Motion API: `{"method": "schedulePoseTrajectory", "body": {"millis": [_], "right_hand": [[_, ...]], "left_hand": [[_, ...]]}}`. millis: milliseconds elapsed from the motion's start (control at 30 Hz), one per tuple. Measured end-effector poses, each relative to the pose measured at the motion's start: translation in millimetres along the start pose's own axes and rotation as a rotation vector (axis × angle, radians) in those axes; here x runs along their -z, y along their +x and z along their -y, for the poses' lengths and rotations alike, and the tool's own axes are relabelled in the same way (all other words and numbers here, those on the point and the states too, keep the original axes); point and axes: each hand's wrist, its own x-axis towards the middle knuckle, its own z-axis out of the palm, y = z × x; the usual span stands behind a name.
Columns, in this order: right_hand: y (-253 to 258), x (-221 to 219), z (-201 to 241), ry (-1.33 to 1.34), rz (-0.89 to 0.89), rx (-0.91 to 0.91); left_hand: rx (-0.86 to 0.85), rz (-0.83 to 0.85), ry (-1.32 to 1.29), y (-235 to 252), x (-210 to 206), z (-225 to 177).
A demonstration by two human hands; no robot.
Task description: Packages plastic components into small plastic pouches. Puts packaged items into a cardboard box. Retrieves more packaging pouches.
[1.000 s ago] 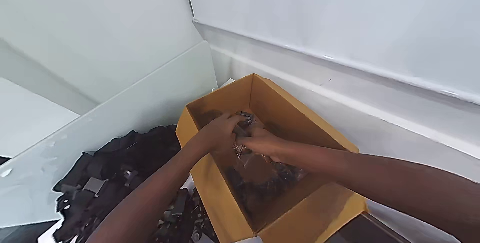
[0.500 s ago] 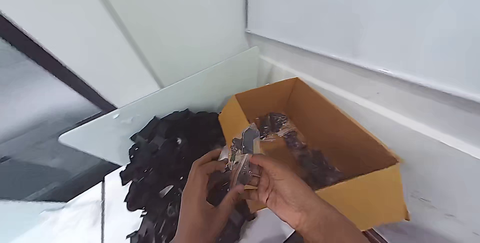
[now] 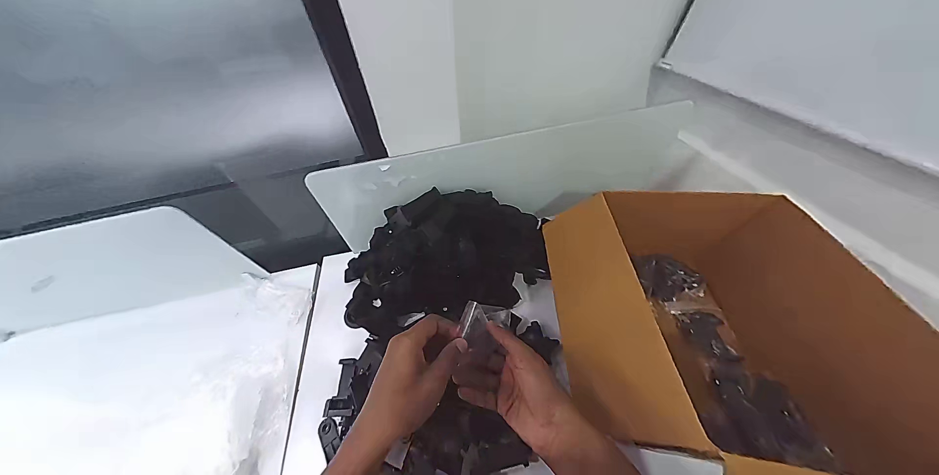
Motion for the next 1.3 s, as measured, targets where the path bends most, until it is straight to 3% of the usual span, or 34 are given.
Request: {"method": "schedulePoseTrajectory", "body": {"millis": [200,367,433,500,767,1067,1133,1200,1300], "right_hand": [[12,-3,5,-0.309,-0.032,0.069],[13,-3,-4,-0.591,-0.112,0.642],[12,-8,-7,-0.604,-0.053,0.878],[11,-15,-8,-0.649,0.031,0.983],[13,-31,-7,-0.631,0.156,0.785],[17,-34,-7,-0.693,0.151,0.819],[20,-29,-6,-0.809,0.164,0.913],[21,-26,-7,-1.058,0.134,1.073],[18,-34,-13,-1.412,0.009,1.192]], "left_hand": [[0.108,-0.071,-0.401,9,12,0],[0.118,-0.097,-0.585,7,17,8],[0.118,-0.082,-0.566,5,17,12],[0.109,-0.053,-0.548,2,15,17],[0.09,-0.008,-0.572,-6,18,26],[0.113,0.021,-0.693,-14,27,33],[0.13,-0.089,-0.606,-15,29,33],[0.115,-0.246,-0.339,-14,27,35],[-0.079,-0.474,0.12,-11,17,39]]}}
